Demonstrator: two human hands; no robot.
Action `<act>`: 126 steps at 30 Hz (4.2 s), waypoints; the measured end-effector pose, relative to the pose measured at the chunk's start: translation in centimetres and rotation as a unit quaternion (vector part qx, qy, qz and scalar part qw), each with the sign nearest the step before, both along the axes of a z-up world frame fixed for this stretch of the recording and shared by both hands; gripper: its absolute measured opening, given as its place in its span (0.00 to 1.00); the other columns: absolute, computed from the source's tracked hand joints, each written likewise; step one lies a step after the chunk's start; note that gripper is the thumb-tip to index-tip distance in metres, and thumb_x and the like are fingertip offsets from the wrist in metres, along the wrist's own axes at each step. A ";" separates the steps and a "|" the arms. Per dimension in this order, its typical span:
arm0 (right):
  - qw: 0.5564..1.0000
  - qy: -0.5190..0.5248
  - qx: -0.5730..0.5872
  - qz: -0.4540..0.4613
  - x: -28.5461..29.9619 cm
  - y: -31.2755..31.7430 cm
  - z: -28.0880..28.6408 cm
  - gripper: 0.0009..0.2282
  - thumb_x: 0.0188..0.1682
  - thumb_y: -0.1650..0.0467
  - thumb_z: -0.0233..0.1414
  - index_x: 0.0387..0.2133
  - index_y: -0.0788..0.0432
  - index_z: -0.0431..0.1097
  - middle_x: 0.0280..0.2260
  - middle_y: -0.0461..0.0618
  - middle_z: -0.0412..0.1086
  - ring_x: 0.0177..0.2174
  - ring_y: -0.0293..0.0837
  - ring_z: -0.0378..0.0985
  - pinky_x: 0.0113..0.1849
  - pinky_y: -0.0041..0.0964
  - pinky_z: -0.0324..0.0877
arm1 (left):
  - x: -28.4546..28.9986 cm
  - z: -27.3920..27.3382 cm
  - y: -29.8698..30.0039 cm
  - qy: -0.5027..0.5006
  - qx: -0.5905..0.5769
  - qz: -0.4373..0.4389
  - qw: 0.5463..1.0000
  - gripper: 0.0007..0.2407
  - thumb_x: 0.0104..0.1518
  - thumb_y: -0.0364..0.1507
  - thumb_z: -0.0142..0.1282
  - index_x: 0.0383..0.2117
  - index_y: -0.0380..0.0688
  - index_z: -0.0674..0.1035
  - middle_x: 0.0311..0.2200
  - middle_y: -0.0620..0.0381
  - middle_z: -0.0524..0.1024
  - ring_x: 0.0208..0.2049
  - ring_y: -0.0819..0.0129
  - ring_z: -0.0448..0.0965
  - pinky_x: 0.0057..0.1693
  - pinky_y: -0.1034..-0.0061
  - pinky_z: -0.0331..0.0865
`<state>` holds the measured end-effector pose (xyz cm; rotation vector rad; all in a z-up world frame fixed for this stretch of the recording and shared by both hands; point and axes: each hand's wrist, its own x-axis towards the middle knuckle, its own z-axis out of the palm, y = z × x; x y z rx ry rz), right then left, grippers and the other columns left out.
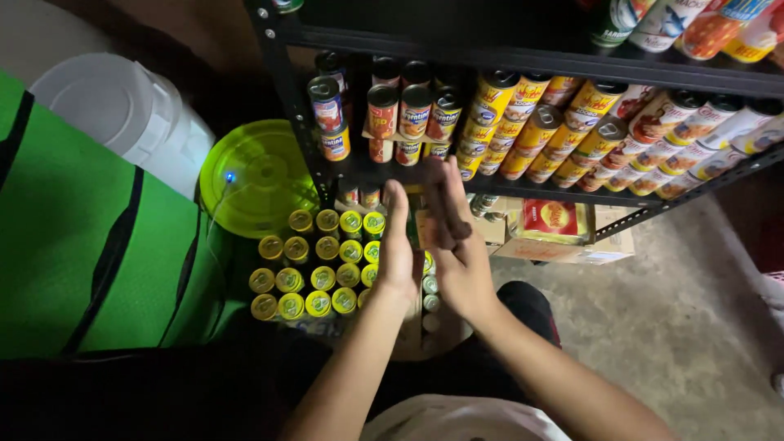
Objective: The recorder wipes canned goods with a cloth and organizes them onto a metal storage shelf.
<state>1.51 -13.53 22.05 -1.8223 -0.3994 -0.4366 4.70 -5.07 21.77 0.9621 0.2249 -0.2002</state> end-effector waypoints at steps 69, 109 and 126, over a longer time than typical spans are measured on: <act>0.957 0.136 0.007 -0.255 -1.9 -14.1 0.1 0.19 0.37 0.70 0.70 0.43 0.61 0.78 0.37 0.62 0.78 0.42 0.59 0.82 0.48 0.52 0.73 | 2.1 1.5 -5.5 -0.394 0.332 -0.074 0.854 0.23 0.54 0.26 0.66 0.57 0.42 0.73 0.54 0.42 0.74 0.60 0.42 0.71 0.66 0.49 0.59; 0.950 0.208 0.180 -0.147 -0.1 -11.3 7.0 0.12 0.44 0.65 0.65 0.33 0.62 0.78 0.29 0.50 0.75 0.30 0.44 0.77 0.34 0.41 0.76 | 2.8 5.7 -4.3 -0.495 0.459 -0.046 0.736 0.31 0.41 0.12 0.65 0.56 0.53 0.78 0.49 0.52 0.78 0.54 0.47 0.77 0.59 0.55 0.70; 0.770 0.340 0.521 -0.143 -2.9 -16.4 4.3 0.25 0.47 0.76 0.52 0.61 0.67 0.66 0.45 0.68 0.72 0.40 0.57 0.72 0.43 0.50 0.65 | 26.7 8.8 -3.2 -0.480 0.349 -0.020 0.805 0.27 0.53 0.23 0.63 0.60 0.36 0.65 0.48 0.44 0.76 0.43 0.59 0.81 0.49 0.71 0.76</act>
